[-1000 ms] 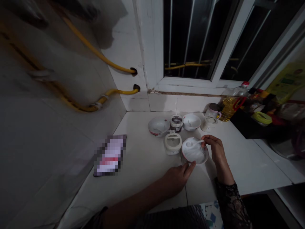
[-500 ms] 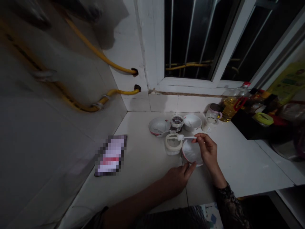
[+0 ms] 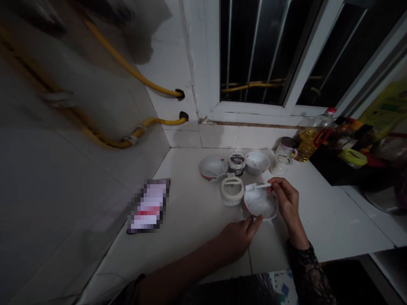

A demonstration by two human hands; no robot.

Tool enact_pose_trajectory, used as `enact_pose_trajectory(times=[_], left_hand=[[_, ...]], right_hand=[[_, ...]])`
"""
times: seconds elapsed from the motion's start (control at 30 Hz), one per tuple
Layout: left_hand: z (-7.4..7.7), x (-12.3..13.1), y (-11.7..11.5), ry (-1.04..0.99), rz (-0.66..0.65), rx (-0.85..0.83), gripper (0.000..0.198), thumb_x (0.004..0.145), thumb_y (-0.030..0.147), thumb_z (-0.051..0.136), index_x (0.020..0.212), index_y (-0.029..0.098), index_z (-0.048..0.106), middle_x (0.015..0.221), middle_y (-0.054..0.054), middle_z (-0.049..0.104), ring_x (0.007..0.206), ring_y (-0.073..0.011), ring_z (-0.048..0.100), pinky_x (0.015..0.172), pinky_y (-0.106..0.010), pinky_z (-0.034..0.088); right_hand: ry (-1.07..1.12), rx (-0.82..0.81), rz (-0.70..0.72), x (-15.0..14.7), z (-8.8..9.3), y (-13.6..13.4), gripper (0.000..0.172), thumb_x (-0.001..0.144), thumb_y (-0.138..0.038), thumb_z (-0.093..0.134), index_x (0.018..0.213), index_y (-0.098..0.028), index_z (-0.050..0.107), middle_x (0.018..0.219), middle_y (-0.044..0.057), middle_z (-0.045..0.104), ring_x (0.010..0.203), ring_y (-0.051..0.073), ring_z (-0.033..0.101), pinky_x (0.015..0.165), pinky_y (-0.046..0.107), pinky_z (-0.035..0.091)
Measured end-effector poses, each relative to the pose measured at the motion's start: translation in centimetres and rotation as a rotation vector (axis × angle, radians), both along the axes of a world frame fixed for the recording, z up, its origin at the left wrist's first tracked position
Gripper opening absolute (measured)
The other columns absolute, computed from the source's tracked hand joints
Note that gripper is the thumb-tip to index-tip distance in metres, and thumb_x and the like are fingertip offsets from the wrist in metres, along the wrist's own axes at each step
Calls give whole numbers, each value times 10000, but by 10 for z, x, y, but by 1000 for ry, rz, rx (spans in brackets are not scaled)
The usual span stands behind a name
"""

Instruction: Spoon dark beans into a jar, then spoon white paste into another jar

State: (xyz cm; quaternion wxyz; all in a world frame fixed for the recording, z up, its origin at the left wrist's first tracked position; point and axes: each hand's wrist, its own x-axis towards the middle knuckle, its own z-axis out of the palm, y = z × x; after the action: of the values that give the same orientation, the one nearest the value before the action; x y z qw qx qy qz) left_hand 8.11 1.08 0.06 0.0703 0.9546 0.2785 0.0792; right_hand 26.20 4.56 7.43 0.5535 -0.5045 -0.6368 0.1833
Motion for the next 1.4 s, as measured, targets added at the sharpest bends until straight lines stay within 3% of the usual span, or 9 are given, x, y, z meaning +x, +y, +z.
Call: enact_pose_trajectory(times=[0.1,0.2,0.27,0.37,0.47,0.77,0.97,1.1,1.4], left_hand=[[2,-1,0,-14,-7,12,635,892,68,372,1493,106,171,1253,-209,575,919,-230,678,725,-339,590],[5,-1,-1,-21,-16,19,629,881,55,379,1484,81,200,1252,-215,578,922,-231,678,726,-333,591],[7,-1,0,-19,-14,17,623,877,53,386,1477,73,220,1242,-210,586,915,-233,681,725,-337,594],[8,0,0,-7,-3,14,610,882,57,387,1473,84,239,1236,-202,592,906,-229,684,725,-335,594],[8,0,0,6,2,9,601,888,60,382,1472,86,241,1214,-194,603,882,-231,687,696,-338,596],[-2,1,0,-23,2,41,601,887,64,373,1471,86,232,1196,-190,609,863,-225,687,691,-333,592],[3,-1,0,-28,-3,38,591,896,67,360,1470,84,223,1218,-198,600,871,-219,684,694,-321,589],[1,-1,0,-46,1,40,587,910,73,349,1479,105,208,1240,-198,588,873,-216,683,701,-323,588],[-1,0,0,-33,1,26,609,899,66,369,1485,104,210,1238,-192,595,905,-225,681,712,-326,586]], right_hand=[[60,-130,-60,17,-3,3,197,893,-346,508,846,-210,643,625,-20,581,615,161,546,625,277,408],[-124,-187,-108,27,-3,6,181,859,-309,493,810,-215,640,639,-2,604,680,193,558,679,304,411],[-278,-142,-115,26,-3,8,183,846,-273,474,823,-222,648,671,17,632,748,219,567,754,339,409],[-414,-76,-41,18,-1,9,196,847,-233,453,841,-222,649,677,30,641,736,226,569,826,380,387],[-429,-118,79,10,-1,9,201,859,-220,444,820,-226,640,659,23,642,723,219,576,841,383,373],[-187,-313,117,8,-3,9,194,757,-262,484,678,-233,659,530,-10,639,709,209,571,850,358,372],[180,-445,55,11,2,10,153,652,-310,532,618,-209,642,453,-19,578,507,163,500,596,292,376],[327,-432,-5,14,5,11,141,604,-314,548,585,-203,632,417,-19,549,473,150,460,538,278,343],[406,-411,-17,16,3,13,124,584,-281,562,575,-189,645,422,-12,551,484,143,464,536,274,348]])
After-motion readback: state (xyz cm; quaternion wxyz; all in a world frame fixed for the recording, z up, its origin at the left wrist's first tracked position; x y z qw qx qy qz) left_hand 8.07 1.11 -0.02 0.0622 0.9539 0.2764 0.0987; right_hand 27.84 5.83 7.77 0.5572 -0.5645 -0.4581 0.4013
